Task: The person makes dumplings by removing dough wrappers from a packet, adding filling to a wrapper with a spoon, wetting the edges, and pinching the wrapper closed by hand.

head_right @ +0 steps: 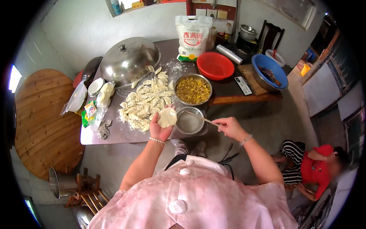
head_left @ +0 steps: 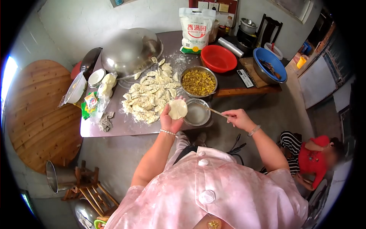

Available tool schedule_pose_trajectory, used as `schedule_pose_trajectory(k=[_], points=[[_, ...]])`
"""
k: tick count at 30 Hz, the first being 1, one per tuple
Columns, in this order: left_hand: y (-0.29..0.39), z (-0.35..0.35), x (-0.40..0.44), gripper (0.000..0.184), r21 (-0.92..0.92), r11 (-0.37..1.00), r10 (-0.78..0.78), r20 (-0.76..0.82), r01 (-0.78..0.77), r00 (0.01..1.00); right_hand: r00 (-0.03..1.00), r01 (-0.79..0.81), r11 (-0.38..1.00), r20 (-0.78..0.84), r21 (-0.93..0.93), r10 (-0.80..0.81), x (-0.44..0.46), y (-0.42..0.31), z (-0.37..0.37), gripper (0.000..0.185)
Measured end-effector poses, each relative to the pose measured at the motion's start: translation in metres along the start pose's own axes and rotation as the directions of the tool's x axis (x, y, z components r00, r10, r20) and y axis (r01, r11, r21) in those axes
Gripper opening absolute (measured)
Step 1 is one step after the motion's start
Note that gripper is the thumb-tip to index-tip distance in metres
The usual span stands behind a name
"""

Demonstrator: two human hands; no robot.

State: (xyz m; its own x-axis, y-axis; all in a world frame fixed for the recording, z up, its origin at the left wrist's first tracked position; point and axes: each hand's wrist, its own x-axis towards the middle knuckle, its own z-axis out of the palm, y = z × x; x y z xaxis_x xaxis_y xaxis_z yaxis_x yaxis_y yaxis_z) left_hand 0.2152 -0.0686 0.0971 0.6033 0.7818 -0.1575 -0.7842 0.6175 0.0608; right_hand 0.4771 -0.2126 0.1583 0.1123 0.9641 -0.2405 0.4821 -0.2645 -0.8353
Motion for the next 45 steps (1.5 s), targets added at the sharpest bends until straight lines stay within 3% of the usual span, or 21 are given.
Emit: schedule_pose_trajectory(k=[3, 4, 7, 8, 12, 15, 16, 20, 24, 33, 35, 37, 38, 45], points=[[0.003, -0.006, -0.005, 0.054, 0.015, 1.0, -0.001, -0.028, 0.002, 1.0, 0.999, -0.04, 0.934, 0.013, -0.354, 0.047, 0.025, 0.015, 0.01, 0.026], [0.002, -0.006, -0.007, 0.055, 0.031, 0.999, -0.006, -0.046, 0.007, 0.999, 0.994, -0.089, 0.924, 0.021, -0.372, 0.104, 0.035, 0.024, 0.019, 0.026], [-0.004, -0.006, -0.012, 0.054, 0.051, 0.998, -0.029, -0.059, 0.032, 0.998, 0.998, 0.02, 0.84, -0.036, -0.543, -0.047, 0.058, 0.035, 0.046, 0.027], [-0.005, -0.01, -0.012, 0.052, 0.04, 0.998, -0.047, -0.034, 0.048, 0.998, 0.996, -0.079, 0.81, -0.005, -0.581, 0.094, 0.061, 0.031, 0.052, 0.028], [-0.003, -0.019, -0.011, 0.048, 0.056, 0.992, -0.11, 0.02, 0.109, 0.994, 1.0, -0.002, 0.855, -0.024, -0.519, -0.012, 0.06, 0.024, 0.053, 0.029], [-0.005, -0.025, -0.009, 0.063, 0.209, 0.976, -0.065, 0.018, 0.06, 0.998, 1.0, -0.021, 0.925, -0.011, -0.378, 0.018, 0.039, -0.004, 0.031, 0.03], [-0.006, -0.026, -0.01, 0.065, 0.206, 0.977, -0.063, 0.005, 0.061, 0.998, 0.999, -0.047, 0.97, 0.0, -0.237, 0.048, 0.034, 0.0, 0.027, 0.031], [-0.012, -0.026, -0.005, 0.066, 0.197, 0.978, -0.075, -0.01, 0.076, 0.997, 0.997, 0.075, 0.997, 0.01, 0.021, -0.075, 0.001, -0.015, 0.027, 0.032], [-0.019, -0.019, -0.006, 0.063, 0.14, 0.982, -0.13, 0.01, 0.127, 0.991, 0.989, 0.143, 0.99, 0.034, 0.011, -0.143, -0.01, -0.033, 0.049, 0.03], [-0.019, 0.002, -0.014, 0.061, 0.216, 0.968, -0.144, 0.065, 0.127, 0.987, 0.982, 0.149, 0.988, -0.121, 0.049, -0.142, -0.01, -0.022, 0.052, 0.03], [-0.019, -0.005, -0.01, 0.05, 0.138, 0.985, -0.12, 0.089, 0.108, 0.989, 0.985, 0.154, 0.987, -0.083, 0.047, -0.149, -0.013, -0.027, 0.052, 0.03], [-0.019, -0.002, -0.01, 0.054, 0.008, 0.993, -0.121, 0.072, 0.121, 0.99, 0.985, 0.165, 0.986, -0.056, 0.029, -0.163, -0.012, -0.032, 0.055, 0.029], [-0.018, -0.005, -0.007, 0.071, 0.013, 0.992, -0.125, 0.063, 0.125, 0.99, 0.984, 0.173, 0.985, -0.05, 0.012, -0.172, -0.011, -0.033, 0.058, 0.029], [-0.019, 0.009, -0.014, 0.077, 0.093, 0.988, -0.126, 0.001, 0.125, 0.992, 0.897, 0.433, 0.894, -0.048, -0.112, -0.44, -0.006, -0.028, 0.069, 0.029]])
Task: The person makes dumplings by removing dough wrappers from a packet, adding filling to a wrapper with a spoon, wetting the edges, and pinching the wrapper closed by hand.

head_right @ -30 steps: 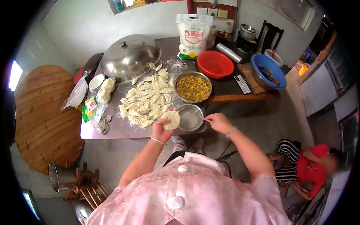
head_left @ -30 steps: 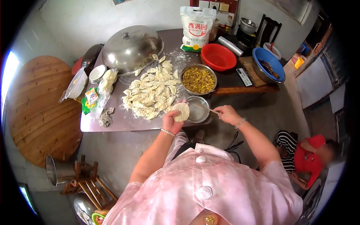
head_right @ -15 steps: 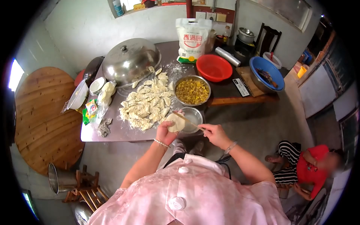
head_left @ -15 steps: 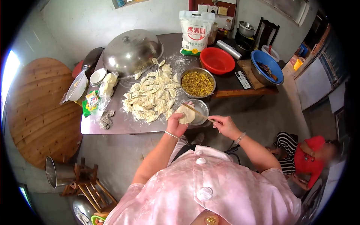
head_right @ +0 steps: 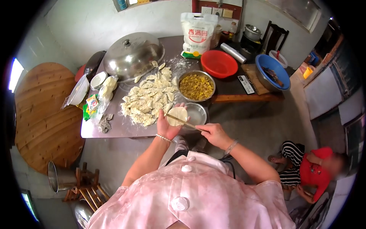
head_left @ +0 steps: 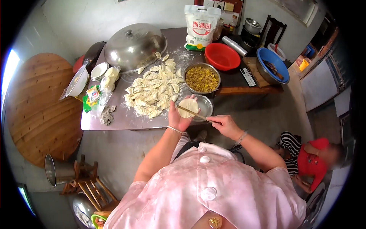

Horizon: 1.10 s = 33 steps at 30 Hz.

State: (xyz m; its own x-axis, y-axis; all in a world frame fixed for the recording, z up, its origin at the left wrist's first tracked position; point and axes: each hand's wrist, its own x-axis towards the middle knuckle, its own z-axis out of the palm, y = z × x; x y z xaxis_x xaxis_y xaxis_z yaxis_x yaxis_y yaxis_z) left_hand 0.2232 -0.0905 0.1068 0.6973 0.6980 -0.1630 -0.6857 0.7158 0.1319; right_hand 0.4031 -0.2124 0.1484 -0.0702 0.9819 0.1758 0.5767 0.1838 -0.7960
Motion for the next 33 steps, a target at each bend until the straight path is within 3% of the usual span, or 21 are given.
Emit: schedule_pose_trajectory(k=[6, 9, 12, 13, 16, 21, 24, 28, 30, 33], points=[[0.002, 0.001, 0.002, 0.078, 0.022, 1.0, 0.006, 0.006, -0.006, 1.0, 0.997, 0.08, 0.967, -0.004, -0.244, -0.083, 0.002, -0.009, -0.012, 0.031], [0.002, -0.004, 0.002, 0.079, 0.027, 1.0, 0.009, 0.031, -0.01, 0.999, 0.997, 0.038, 0.982, -0.065, -0.185, -0.051, 0.006, -0.015, -0.018, 0.029], [0.006, -0.01, -0.001, 0.08, 0.026, 0.999, 0.02, 0.019, -0.02, 1.0, 0.974, 0.0, 1.0, -0.226, -0.012, -0.003, 0.01, 0.004, -0.017, 0.028], [0.009, -0.014, -0.003, 0.08, 0.023, 0.999, 0.036, 0.008, -0.036, 0.999, 0.972, -0.121, 0.993, -0.203, -0.014, 0.116, 0.011, 0.007, -0.021, 0.027], [0.016, -0.022, -0.005, 0.079, 0.02, 0.996, 0.082, -0.034, -0.081, 0.996, 0.943, -0.319, 0.874, -0.032, -0.365, 0.331, 0.018, 0.023, -0.027, 0.025], [0.019, -0.027, -0.004, 0.079, -0.036, 0.996, 0.082, -0.049, -0.084, 0.995, 0.923, -0.241, 0.73, 0.082, -0.639, 0.377, 0.037, 0.067, 0.005, 0.023], [0.021, -0.027, -0.002, 0.08, -0.081, 0.994, 0.067, -0.057, -0.071, 0.996, 0.892, -0.259, 0.699, 0.112, -0.667, 0.438, 0.041, 0.078, 0.009, 0.024], [0.023, -0.025, -0.001, 0.082, -0.053, 0.994, 0.09, -0.044, -0.092, 0.995, 0.936, -0.26, 0.85, 0.096, -0.458, 0.338, 0.033, 0.052, -0.021, 0.027], [0.023, -0.025, 0.001, 0.082, -0.058, 0.993, 0.1, -0.048, -0.103, 0.994, 0.9, -0.384, 0.902, 0.14, -0.196, 0.413, 0.024, 0.043, -0.037, 0.028], [0.019, -0.022, 0.005, 0.082, -0.027, 0.995, 0.099, -0.067, -0.101, 0.993, 0.904, -0.418, 0.905, 0.129, 0.08, 0.407, 0.01, 0.027, -0.041, 0.031]])
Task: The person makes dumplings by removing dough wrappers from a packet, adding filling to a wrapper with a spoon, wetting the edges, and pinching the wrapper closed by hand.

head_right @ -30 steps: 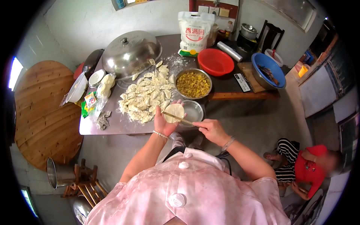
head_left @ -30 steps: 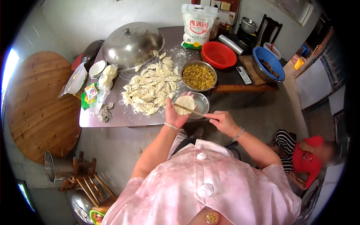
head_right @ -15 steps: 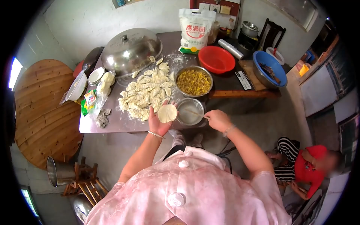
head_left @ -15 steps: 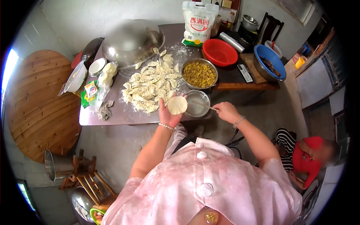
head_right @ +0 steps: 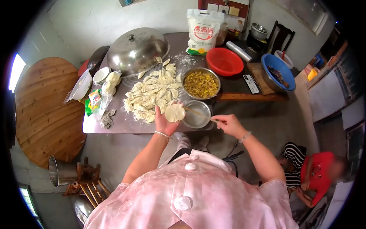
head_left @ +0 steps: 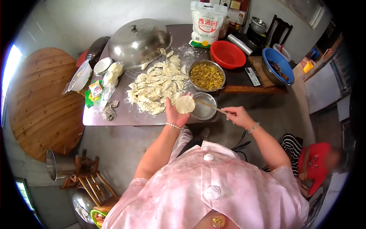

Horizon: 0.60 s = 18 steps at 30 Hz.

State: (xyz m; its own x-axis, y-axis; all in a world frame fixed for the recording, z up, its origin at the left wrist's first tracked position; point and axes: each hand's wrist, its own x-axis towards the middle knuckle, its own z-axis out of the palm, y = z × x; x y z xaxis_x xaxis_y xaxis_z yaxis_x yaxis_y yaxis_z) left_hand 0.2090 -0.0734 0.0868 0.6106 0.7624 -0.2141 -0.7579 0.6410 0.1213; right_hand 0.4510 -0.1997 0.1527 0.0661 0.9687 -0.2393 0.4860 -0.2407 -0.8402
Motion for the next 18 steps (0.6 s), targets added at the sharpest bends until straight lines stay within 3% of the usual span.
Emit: schedule_pose_trajectory(k=[3, 7, 18], points=[[-0.007, 0.007, -0.001, 0.082, -0.021, 0.998, -0.052, 0.045, 0.053, 0.998, 0.99, 0.121, 0.991, 0.063, 0.055, -0.124, -0.003, -0.007, 0.014, 0.032], [-0.012, 0.021, -0.006, 0.082, 0.031, 0.998, -0.055, 0.017, 0.054, 0.998, 0.964, 0.258, 0.966, 0.065, -0.016, -0.256, 0.004, 0.0, 0.023, 0.029], [-0.008, 0.026, -0.004, 0.084, 0.014, 0.998, -0.061, 0.099, 0.06, 0.993, 0.895, 0.446, 0.874, 0.101, -0.194, -0.435, -0.001, -0.014, 0.009, 0.027]])
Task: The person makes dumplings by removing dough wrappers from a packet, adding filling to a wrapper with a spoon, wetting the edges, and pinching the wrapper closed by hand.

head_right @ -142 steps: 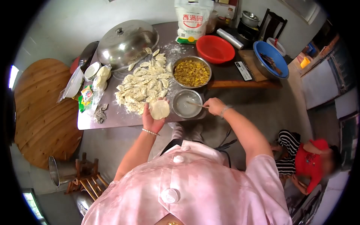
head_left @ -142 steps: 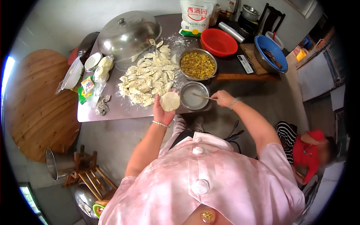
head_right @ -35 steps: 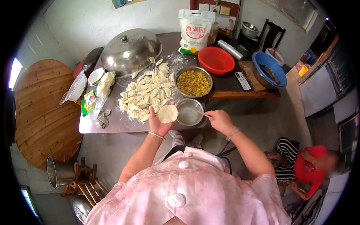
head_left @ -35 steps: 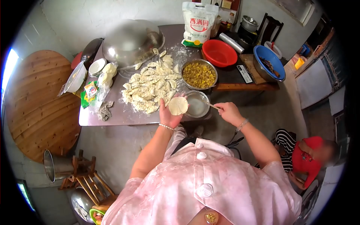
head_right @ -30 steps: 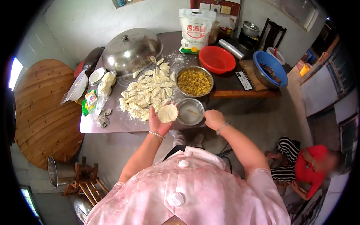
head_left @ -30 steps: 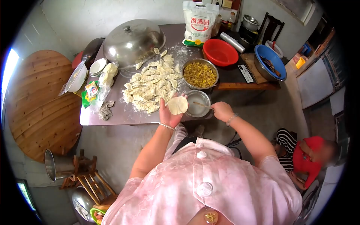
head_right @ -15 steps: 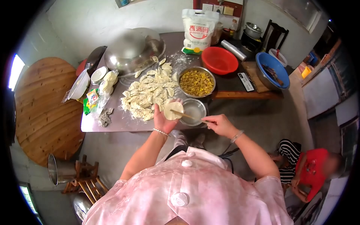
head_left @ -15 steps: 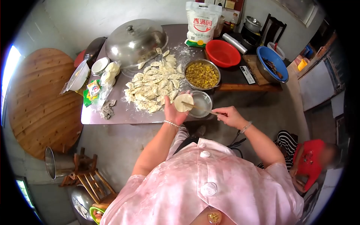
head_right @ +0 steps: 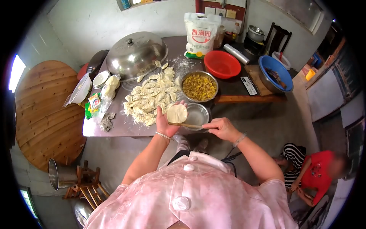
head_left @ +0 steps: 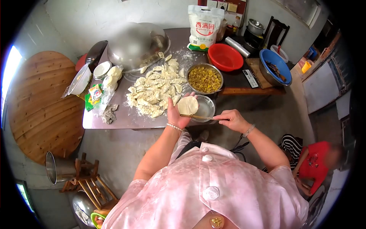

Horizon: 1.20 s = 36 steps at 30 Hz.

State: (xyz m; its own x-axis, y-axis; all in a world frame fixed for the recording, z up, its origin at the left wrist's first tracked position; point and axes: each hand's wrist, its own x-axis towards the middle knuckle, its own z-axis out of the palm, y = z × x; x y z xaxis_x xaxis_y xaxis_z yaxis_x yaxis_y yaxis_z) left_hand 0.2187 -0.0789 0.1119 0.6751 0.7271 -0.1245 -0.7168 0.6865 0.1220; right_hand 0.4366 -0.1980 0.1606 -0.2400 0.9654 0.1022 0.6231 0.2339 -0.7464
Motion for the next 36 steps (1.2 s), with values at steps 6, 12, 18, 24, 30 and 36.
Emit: schedule_pose_trajectory(k=[6, 12, 18, 24, 30, 36], points=[[0.003, 0.0, 0.0, 0.087, -0.013, 1.0, -0.005, 0.003, 0.005, 1.0, 0.997, -0.054, 0.996, -0.058, 0.068, 0.058, -0.004, -0.003, -0.003, 0.027], [0.004, 0.004, 0.0, 0.087, -0.006, 1.0, -0.001, 0.007, 0.001, 1.0, 0.994, -0.102, 0.991, -0.033, 0.087, 0.105, -0.012, 0.004, -0.007, 0.028], [0.002, 0.006, 0.003, 0.085, -0.018, 1.0, 0.003, 0.008, -0.003, 1.0, 0.994, -0.104, 0.993, -0.013, 0.058, 0.104, -0.019, 0.006, -0.009, 0.03], [0.004, -0.006, 0.001, 0.085, -0.016, 1.0, 0.011, 0.01, -0.01, 1.0, 0.937, -0.281, 0.915, -0.123, 0.288, 0.327, -0.025, 0.012, -0.008, 0.03], [0.005, -0.011, -0.012, 0.081, 0.033, 0.999, -0.002, -0.017, 0.003, 1.0, 0.843, -0.525, 0.836, -0.036, 0.16, 0.536, -0.011, 0.042, 0.01, 0.033], [0.006, -0.009, -0.016, 0.085, 0.042, 0.999, 0.009, -0.068, -0.006, 0.998, 0.934, -0.322, 0.917, 0.083, -0.234, 0.348, 0.05, 0.103, 0.045, 0.04]])
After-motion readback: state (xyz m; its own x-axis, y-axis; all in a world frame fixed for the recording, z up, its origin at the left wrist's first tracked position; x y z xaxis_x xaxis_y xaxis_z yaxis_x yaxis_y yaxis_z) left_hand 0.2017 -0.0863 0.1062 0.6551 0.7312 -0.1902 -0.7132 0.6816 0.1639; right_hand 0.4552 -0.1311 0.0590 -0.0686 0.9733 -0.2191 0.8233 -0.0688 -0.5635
